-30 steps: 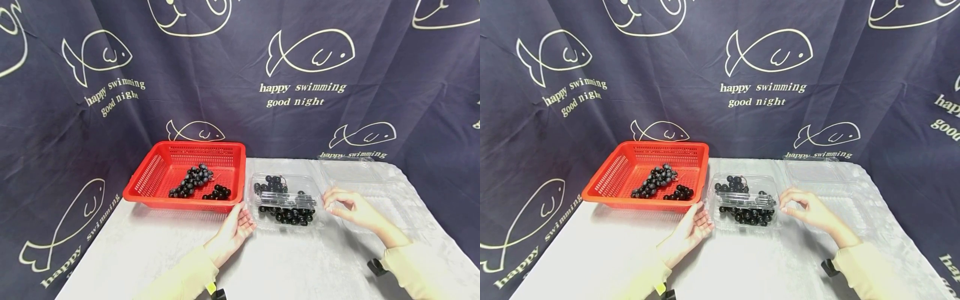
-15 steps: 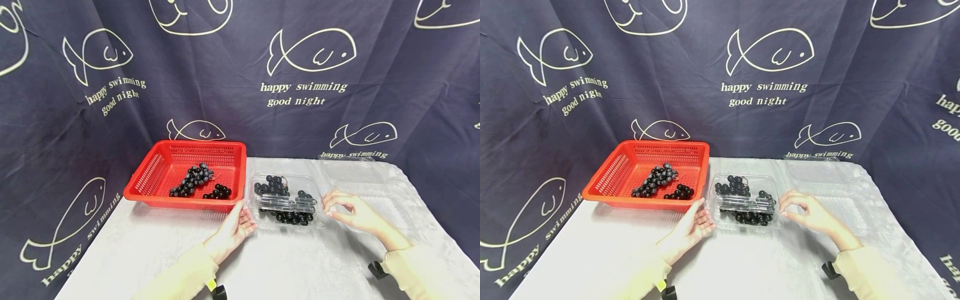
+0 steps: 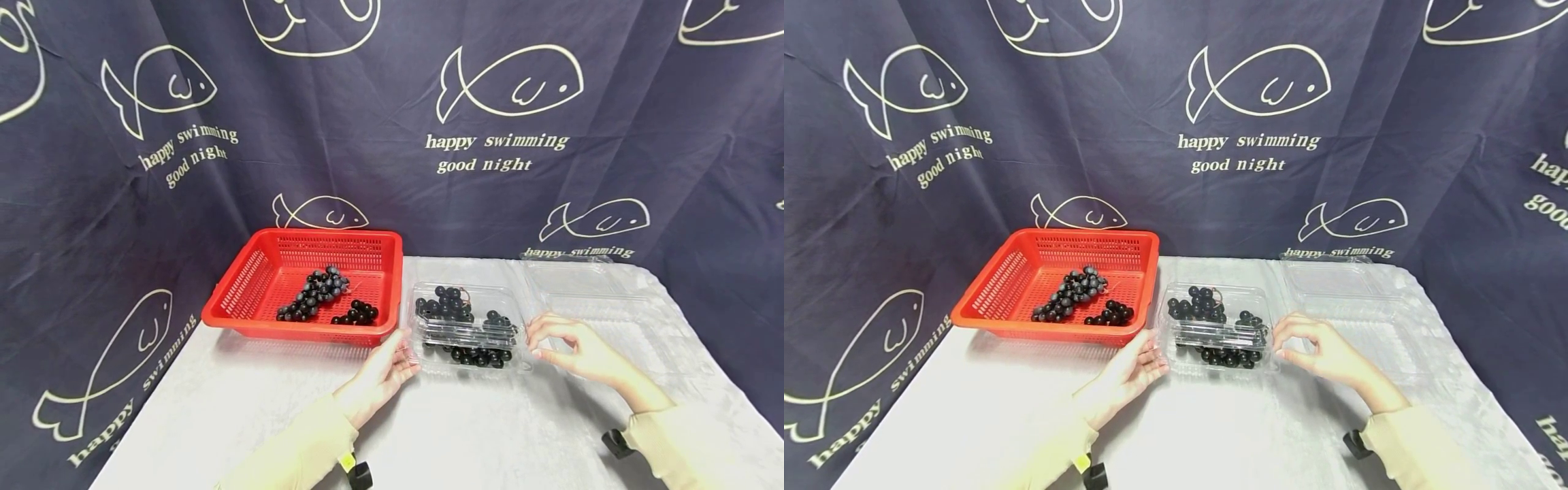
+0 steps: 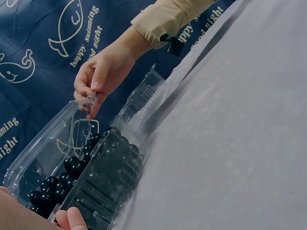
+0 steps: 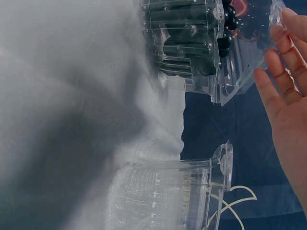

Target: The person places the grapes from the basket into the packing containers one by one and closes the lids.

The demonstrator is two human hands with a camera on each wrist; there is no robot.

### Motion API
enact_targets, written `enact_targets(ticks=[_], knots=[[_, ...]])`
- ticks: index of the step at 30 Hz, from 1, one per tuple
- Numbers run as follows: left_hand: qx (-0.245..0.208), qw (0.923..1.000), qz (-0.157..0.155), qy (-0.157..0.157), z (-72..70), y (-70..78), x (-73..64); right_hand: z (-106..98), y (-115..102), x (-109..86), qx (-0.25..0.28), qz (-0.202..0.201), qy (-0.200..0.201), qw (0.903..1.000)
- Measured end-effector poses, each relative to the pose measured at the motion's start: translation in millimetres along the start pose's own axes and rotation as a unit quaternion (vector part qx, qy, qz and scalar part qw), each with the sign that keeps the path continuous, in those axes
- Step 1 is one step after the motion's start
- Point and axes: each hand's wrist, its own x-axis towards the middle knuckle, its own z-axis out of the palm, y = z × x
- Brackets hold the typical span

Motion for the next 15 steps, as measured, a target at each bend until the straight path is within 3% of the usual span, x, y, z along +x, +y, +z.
enact_targets(ticks=[15], knots=[[0.013, 0.9998, 0.003, 0.012, -2.3, -0.9, 2.2, -0.8, 2.1, -5.1, 0.021, -0.001, 0.013, 0.9997]])
